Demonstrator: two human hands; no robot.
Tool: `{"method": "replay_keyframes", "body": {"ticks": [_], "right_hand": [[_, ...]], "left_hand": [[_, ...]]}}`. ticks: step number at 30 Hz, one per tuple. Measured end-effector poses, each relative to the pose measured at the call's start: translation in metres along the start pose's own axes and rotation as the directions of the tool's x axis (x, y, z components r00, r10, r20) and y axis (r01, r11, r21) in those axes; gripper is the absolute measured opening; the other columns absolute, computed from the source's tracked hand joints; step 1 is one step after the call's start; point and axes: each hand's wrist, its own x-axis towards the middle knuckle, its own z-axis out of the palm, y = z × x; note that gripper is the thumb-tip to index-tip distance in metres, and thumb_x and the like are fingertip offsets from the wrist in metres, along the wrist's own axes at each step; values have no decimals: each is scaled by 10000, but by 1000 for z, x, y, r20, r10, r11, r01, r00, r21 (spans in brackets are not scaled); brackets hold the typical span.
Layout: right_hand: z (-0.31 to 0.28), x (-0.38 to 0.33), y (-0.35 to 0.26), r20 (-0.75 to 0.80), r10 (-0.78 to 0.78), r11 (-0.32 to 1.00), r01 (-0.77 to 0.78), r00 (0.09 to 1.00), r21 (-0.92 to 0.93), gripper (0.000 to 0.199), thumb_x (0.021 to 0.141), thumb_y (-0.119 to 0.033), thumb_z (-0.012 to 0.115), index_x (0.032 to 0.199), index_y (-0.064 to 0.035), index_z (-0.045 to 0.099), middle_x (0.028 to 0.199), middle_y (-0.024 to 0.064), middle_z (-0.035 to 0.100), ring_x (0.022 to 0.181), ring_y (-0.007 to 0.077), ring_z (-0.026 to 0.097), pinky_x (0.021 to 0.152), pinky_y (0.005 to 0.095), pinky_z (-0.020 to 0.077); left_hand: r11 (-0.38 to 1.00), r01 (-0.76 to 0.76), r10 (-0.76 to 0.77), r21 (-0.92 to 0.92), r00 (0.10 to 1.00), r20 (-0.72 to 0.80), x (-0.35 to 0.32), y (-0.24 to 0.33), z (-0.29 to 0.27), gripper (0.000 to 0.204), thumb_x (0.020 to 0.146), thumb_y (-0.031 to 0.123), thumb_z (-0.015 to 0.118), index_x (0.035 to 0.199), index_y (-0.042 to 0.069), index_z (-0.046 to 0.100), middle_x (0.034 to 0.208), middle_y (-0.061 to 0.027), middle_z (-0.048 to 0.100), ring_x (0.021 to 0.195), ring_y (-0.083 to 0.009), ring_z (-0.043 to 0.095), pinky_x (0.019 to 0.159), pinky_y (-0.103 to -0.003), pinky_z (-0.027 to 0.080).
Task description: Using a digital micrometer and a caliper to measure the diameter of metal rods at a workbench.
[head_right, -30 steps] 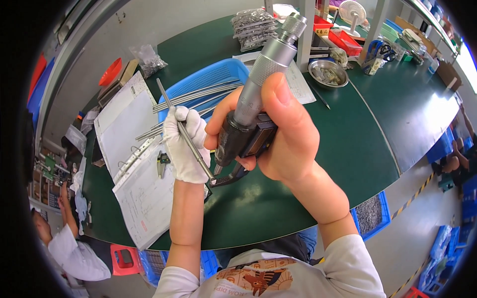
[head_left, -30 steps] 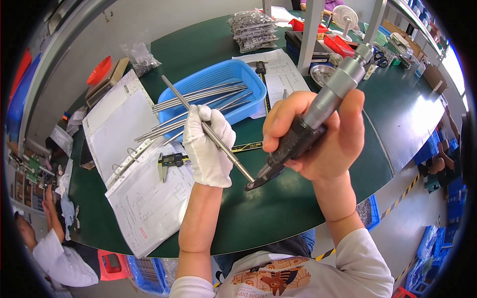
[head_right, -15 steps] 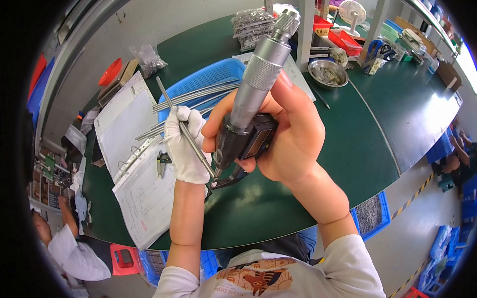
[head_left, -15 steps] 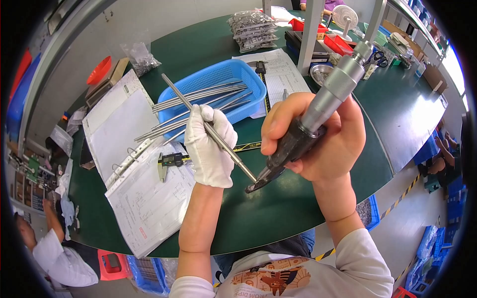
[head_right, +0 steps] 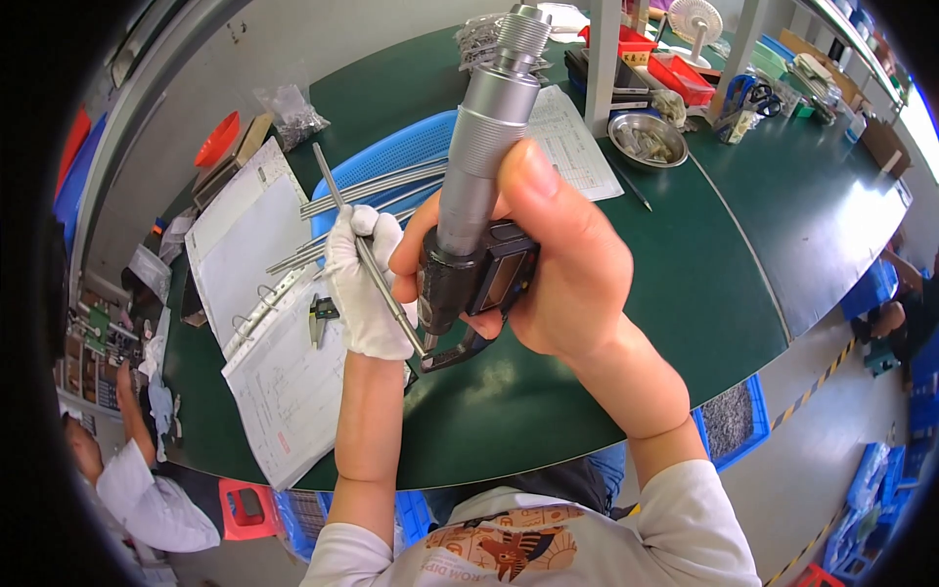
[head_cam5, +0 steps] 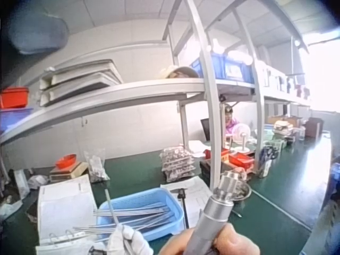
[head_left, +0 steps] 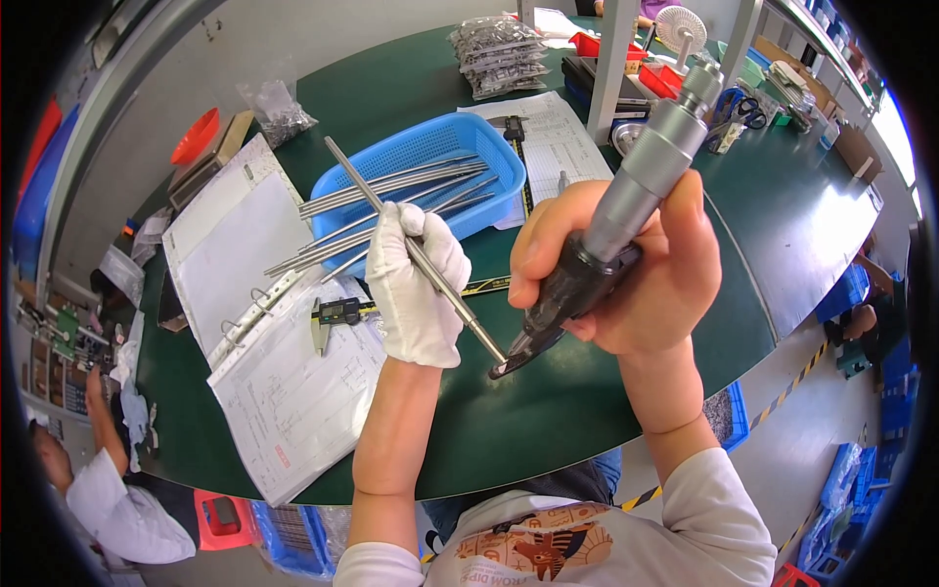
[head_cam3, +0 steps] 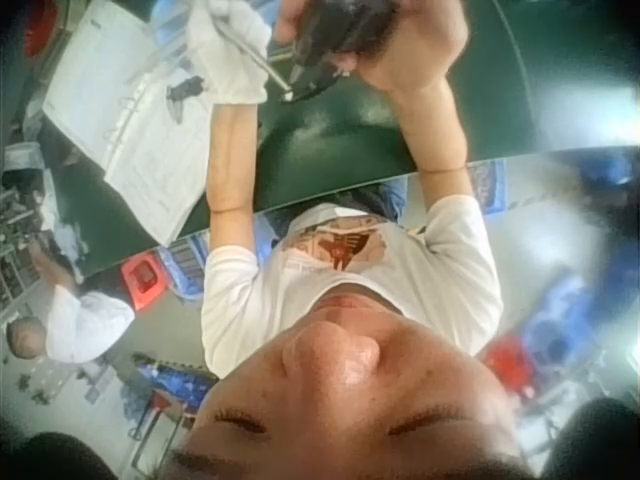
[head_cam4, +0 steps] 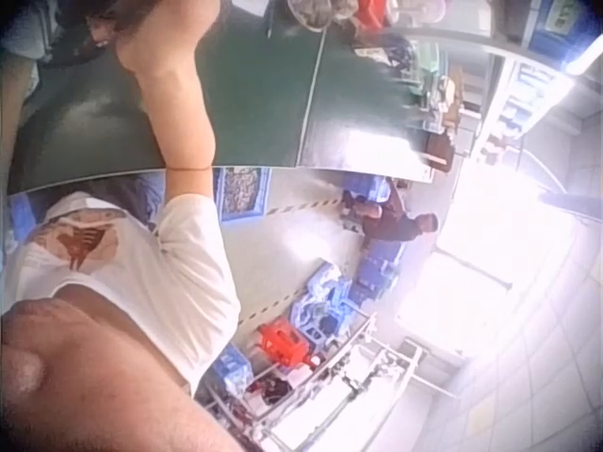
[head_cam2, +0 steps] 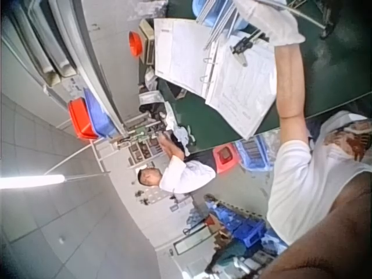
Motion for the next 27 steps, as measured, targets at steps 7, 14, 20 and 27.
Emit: {"method": "replay_keyframes", "body": {"ticks": [7,14,20,27], "right_hand": [[0,0,3,37,-8,999,9,999,-41,695,757,-580,347,727,78,569,636,165,577,427,145,504,321,203,327],[6,1,-1,-29,-15,1000,15,999,23,772,792,-636,225,713,66,539,640,209,547,354,120,379,303,200,289],[4,-1,4,-16,2,992,-4,1000,-123,751,792,-633,257,711,59,539,639,195,551,344,108,377,300,196,288],[5,0,0,-19,38,996,-36,999,80,645,760,-527,317,717,60,578,651,167,580,439,145,508,312,208,319]], "left_hand": [[1000,10,-10,-7,1000,-11,0,0,-2,282,904,288,341,682,133,422,486,7,348,365,-81,261,343,-220,214],[1000,12,-12,-14,1000,-24,0,1,2,284,905,283,338,681,129,419,482,5,345,364,-84,263,343,-223,218],[999,19,-19,-26,1000,7,0,2,-2,286,908,280,329,683,127,417,475,3,340,360,-86,254,343,-225,213],[996,43,-42,-74,999,5,1,1,2,292,912,282,316,681,123,399,475,8,307,358,-86,232,340,-227,197]]}}
